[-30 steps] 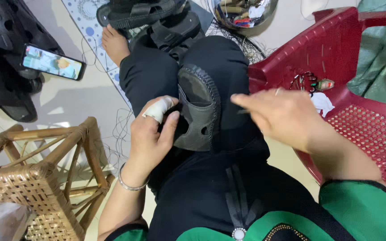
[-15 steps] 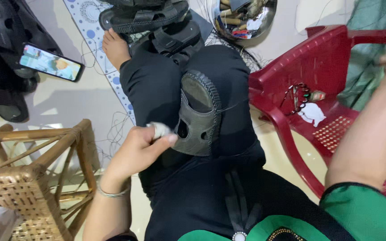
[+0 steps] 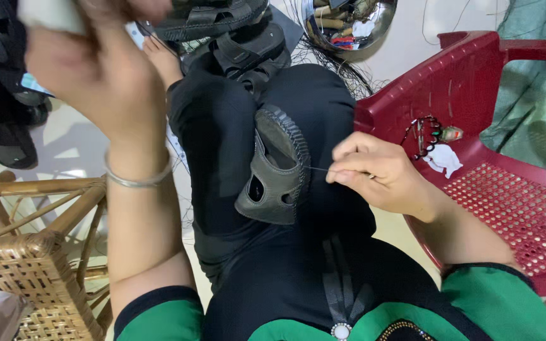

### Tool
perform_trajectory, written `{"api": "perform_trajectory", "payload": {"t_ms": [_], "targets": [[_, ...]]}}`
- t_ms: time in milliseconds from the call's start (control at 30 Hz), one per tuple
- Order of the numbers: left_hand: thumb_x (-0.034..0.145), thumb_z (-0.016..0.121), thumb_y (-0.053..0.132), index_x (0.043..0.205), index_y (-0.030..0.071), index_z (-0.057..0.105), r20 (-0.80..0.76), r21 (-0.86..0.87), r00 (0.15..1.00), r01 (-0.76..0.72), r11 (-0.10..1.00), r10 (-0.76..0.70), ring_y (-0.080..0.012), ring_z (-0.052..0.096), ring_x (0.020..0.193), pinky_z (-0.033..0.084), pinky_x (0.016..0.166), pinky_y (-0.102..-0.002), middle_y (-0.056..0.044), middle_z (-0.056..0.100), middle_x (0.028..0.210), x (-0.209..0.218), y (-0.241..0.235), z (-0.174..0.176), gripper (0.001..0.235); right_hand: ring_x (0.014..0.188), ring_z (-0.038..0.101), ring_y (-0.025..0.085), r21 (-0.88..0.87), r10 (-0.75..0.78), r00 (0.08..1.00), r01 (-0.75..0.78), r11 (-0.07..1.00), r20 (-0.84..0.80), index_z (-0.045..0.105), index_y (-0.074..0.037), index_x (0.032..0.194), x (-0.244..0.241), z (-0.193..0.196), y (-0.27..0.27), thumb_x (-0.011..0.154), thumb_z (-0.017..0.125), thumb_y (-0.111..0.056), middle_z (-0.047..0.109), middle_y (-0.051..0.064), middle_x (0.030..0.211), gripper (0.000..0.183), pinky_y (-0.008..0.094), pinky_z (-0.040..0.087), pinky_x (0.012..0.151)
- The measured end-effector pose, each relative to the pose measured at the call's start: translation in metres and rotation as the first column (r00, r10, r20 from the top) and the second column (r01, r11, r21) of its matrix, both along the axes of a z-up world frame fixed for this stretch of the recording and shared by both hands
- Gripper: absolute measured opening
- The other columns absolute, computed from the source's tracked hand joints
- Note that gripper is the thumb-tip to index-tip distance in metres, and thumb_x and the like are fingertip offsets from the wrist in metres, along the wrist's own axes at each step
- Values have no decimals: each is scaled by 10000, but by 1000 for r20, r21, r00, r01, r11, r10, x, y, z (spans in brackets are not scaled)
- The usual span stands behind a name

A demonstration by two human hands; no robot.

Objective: The person sits on the floor and sews a black sandal using a needle and thread. The sandal is held on the lap while the person stitches the sole to the upper part. A smartphone is visible on the floor nearby.

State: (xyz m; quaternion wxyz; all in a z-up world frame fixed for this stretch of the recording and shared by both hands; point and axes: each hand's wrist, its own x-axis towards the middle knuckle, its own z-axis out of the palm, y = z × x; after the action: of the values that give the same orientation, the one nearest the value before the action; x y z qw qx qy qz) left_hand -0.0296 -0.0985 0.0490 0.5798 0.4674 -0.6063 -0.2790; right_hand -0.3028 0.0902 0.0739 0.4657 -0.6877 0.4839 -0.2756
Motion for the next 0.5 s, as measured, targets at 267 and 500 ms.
{"api": "perform_trajectory", "payload": {"t_ms": [267,500], "targets": [[966,779,82,658,124,406,-825,460,526,409,788,209,-136,332,442,269,357,-316,-5,323,558,35,-26,-109,486,494,358,59,628,-601,583,188,755,547,577,-51,841,9,-38,-12,1003,675,-373,539,154,774,373,183,344,386],[997,662,381,1207,120,706,73,367,812,518,773,-579,-169,534,832,413,720,-296,-21,576,911,-7,54,10,338,606,567,143,282,-330,918,264,922,219,664,0,839,7,37,-27,1058,503,-268,700,251,1001,381,225,449,521]]}}
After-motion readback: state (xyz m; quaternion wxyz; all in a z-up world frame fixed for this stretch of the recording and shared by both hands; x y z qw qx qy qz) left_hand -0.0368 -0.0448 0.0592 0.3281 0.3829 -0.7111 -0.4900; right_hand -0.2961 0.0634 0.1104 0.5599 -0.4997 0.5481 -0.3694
